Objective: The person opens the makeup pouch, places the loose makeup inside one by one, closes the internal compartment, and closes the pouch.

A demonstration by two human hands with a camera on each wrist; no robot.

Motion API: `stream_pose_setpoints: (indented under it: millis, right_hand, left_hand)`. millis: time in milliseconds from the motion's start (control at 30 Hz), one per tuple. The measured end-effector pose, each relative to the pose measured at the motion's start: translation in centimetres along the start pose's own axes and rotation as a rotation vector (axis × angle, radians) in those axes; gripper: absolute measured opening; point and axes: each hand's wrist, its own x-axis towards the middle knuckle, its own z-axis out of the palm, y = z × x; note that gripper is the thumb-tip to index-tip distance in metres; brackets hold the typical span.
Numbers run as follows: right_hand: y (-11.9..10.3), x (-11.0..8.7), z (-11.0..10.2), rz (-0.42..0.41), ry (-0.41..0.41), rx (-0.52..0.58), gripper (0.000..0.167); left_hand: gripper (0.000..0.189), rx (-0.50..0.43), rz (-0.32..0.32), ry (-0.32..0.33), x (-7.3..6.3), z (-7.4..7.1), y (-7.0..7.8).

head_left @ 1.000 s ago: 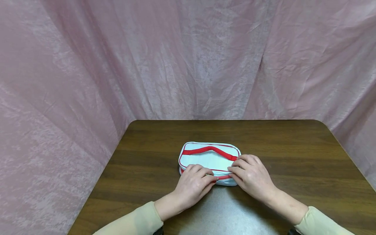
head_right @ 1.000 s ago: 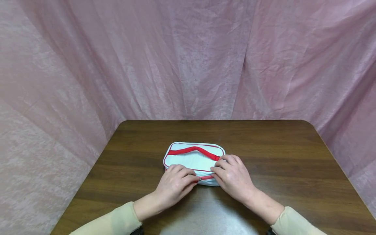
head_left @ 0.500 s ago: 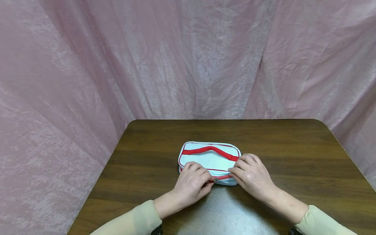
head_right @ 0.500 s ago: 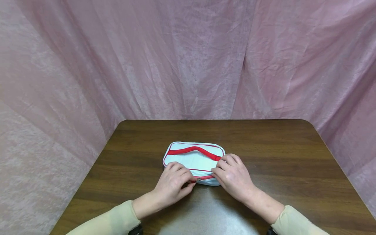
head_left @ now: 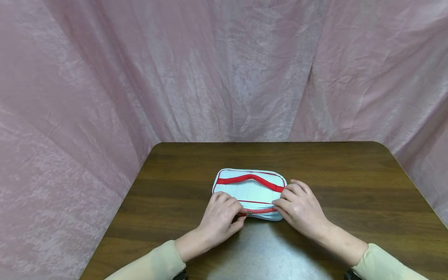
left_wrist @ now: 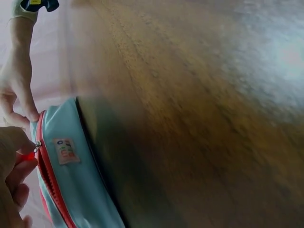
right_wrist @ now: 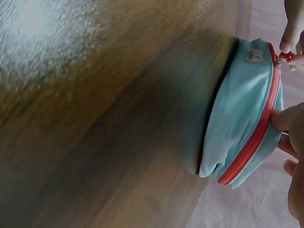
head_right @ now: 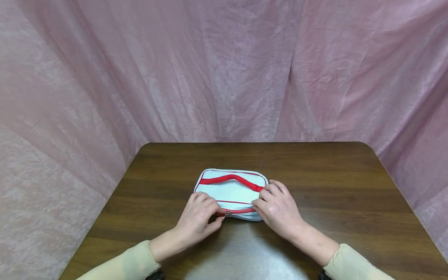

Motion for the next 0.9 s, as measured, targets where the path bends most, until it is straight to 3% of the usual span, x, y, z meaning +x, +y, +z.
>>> stream_pose_setpoints:
  millis: [167, 333, 500, 733, 900]
  right_hand:
    - [0.0, 0.0, -0.3, 0.014, -0.046, -0.009, 0.006]
    - [0.0, 0.0, -0.4, 0.032, -0.094, -0.015, 0.008]
    - [0.0, 0.0, -0.3, 0.016, -0.092, -0.014, 0.011]
    - [0.1, 0.0, -0.1, -0.017, -0.051, -0.001, 0.006]
    - [0.2, -0.1, -0.2, -0.001, -0.051, 0.011, 0.019]
  left_hand:
    - [0.01, 0.007, 0.027, -0.006, -0.2, -0.6, -0.6]
    - [0.007, 0.06, 0.121, -0.02, 0.1, -1.1, -1.0]
    - [0.007, 0.115, 0.197, -0.055, 0.4, -1.4, -1.4]
    - [0.011, 0.16, 0.214, -0.081, 0.3, -1.7, -2.0]
    - [0.012, 0.147, 0.199, -0.069, 0.0, -1.8, -2.6]
